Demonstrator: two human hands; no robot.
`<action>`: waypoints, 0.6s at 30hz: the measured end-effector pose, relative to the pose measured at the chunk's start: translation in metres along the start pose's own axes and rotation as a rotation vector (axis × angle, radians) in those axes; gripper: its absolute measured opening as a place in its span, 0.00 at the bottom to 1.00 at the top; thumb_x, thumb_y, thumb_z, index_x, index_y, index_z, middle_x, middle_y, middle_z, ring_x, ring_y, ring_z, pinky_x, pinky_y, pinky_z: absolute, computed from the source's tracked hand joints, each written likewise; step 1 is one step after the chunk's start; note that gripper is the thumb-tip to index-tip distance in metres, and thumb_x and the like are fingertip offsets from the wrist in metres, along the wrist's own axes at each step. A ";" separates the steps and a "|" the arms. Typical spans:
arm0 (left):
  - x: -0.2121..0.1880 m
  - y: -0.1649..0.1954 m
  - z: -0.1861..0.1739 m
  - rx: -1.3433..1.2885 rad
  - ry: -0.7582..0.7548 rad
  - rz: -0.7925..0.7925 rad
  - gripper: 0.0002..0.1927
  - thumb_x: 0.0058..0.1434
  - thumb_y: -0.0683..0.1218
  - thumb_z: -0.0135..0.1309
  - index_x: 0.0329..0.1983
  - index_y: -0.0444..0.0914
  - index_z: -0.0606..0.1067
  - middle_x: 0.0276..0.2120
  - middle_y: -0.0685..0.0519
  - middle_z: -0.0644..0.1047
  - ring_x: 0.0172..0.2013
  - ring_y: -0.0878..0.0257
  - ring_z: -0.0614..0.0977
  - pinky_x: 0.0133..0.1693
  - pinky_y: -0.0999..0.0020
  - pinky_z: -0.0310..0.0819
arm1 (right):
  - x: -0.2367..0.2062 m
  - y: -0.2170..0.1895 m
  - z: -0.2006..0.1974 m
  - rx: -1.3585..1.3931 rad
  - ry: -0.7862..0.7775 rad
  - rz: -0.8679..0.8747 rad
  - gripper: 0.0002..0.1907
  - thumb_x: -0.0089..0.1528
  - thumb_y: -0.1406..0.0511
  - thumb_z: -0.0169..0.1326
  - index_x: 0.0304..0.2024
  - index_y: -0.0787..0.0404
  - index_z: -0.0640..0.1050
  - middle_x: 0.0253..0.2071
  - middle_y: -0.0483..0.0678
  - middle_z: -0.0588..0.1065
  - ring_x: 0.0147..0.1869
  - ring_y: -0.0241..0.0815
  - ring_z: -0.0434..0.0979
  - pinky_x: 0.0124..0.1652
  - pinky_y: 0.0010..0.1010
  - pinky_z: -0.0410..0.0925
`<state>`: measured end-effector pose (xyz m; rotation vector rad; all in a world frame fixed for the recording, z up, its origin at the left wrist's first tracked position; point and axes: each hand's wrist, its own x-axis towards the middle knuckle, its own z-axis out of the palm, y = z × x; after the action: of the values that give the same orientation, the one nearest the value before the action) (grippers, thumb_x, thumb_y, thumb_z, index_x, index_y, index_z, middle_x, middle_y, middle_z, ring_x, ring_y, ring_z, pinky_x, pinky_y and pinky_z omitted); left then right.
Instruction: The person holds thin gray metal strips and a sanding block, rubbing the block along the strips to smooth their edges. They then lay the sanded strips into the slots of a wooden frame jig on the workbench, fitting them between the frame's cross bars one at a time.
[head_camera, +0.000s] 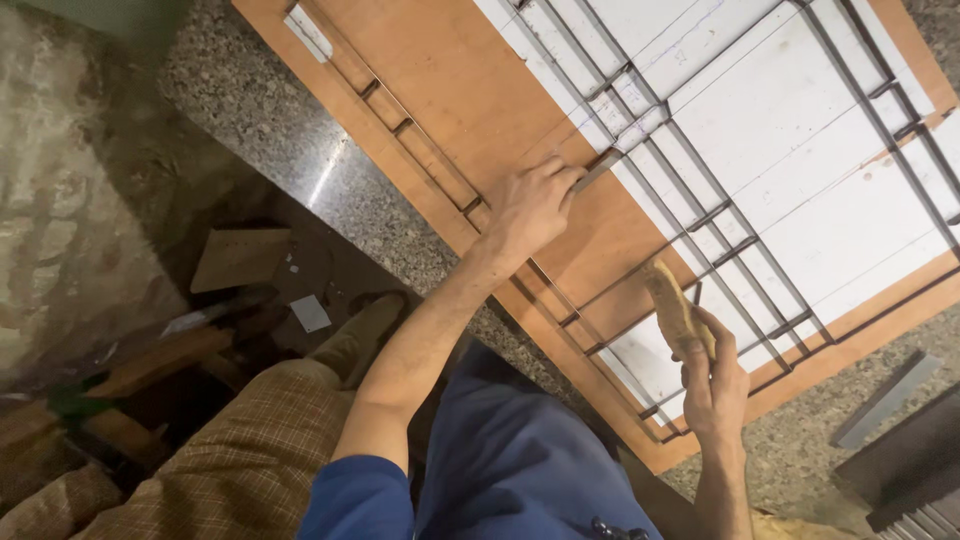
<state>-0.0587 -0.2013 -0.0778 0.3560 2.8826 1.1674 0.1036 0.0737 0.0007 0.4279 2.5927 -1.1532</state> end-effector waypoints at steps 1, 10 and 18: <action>0.002 0.000 0.001 0.014 -0.015 -0.008 0.13 0.62 0.42 0.55 0.50 0.39 0.79 0.43 0.50 0.79 0.43 0.52 0.83 0.44 0.58 0.79 | 0.001 0.001 0.000 -0.009 0.002 0.010 0.21 0.72 0.61 0.42 0.66 0.58 0.71 0.22 0.50 0.73 0.22 0.38 0.70 0.26 0.33 0.64; 0.007 0.000 0.007 0.147 -0.105 0.055 0.15 0.58 0.43 0.58 0.49 0.39 0.80 0.43 0.52 0.80 0.45 0.54 0.82 0.43 0.58 0.79 | 0.005 0.021 -0.002 0.002 -0.022 -0.010 0.21 0.71 0.63 0.44 0.67 0.57 0.71 0.21 0.50 0.73 0.22 0.38 0.72 0.26 0.33 0.65; 0.011 -0.003 0.007 0.169 -0.058 0.204 0.15 0.56 0.42 0.60 0.48 0.38 0.80 0.40 0.51 0.80 0.46 0.51 0.82 0.43 0.59 0.80 | 0.004 0.037 -0.001 -0.041 -0.028 -0.152 0.20 0.73 0.63 0.46 0.67 0.58 0.71 0.24 0.51 0.73 0.25 0.43 0.74 0.29 0.37 0.66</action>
<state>-0.0689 -0.1961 -0.0839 0.6900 2.9572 0.9174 0.1134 0.0990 -0.0250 0.2072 2.6577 -1.1421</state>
